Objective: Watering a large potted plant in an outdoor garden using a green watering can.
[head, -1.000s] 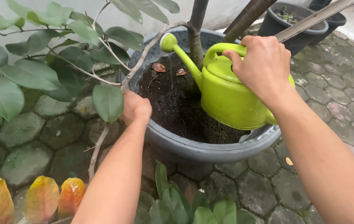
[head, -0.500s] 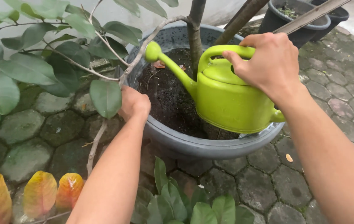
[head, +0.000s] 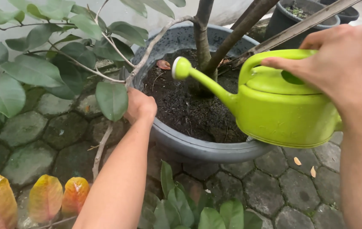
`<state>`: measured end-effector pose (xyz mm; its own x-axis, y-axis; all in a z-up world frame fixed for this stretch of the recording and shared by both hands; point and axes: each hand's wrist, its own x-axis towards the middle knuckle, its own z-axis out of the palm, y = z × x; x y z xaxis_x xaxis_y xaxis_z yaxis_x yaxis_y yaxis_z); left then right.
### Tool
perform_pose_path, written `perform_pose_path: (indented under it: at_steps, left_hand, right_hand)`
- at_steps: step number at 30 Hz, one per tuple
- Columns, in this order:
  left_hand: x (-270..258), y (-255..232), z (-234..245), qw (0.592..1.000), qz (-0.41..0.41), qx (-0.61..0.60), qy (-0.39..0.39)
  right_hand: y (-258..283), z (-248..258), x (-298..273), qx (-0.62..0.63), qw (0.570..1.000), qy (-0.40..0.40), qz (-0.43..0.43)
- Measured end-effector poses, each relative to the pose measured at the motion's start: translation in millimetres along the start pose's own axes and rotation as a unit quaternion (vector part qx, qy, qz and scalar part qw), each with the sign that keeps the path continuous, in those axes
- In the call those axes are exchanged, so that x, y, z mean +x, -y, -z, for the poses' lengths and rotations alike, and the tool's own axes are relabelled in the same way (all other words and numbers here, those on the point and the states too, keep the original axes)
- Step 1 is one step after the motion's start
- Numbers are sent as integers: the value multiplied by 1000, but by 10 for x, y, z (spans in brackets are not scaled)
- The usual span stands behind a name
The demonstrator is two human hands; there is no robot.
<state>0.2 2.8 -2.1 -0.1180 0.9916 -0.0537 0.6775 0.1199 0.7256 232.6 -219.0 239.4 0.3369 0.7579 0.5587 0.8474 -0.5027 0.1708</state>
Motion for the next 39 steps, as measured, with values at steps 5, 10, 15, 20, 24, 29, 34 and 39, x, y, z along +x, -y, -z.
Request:
perform_pose_path:
  at_steps: [5,10,15,20,24,29,34,39]
  left_hand:
    - [-46,-43,58,1000,16,-10,2]
    - [-77,-70,93,1000,24,-11,15]
    - [-152,-139,184,998,50,-22,24]
    - [-82,-86,97,999,37,-12,15]
    - [-97,-107,113,999,41,-12,8]
    - [60,61,-97,1000,-1,22,-9]
    - [-67,-70,67,1000,22,21,3]
    - [-70,-70,58,999,30,28,6]
  right_hand:
    - [-8,-64,11,-13,1000,-4,-15]
    - [232,-169,28,0,1000,-9,1]
    - [432,-515,88,31,995,-66,74]
    - [650,-685,103,127,981,-100,105]
    - [680,-635,112,147,980,-80,110]
    - [420,-469,116,88,987,-54,125]
    - [137,-74,2,90,982,-83,144]
    - [-578,-252,-87,75,991,-24,106]
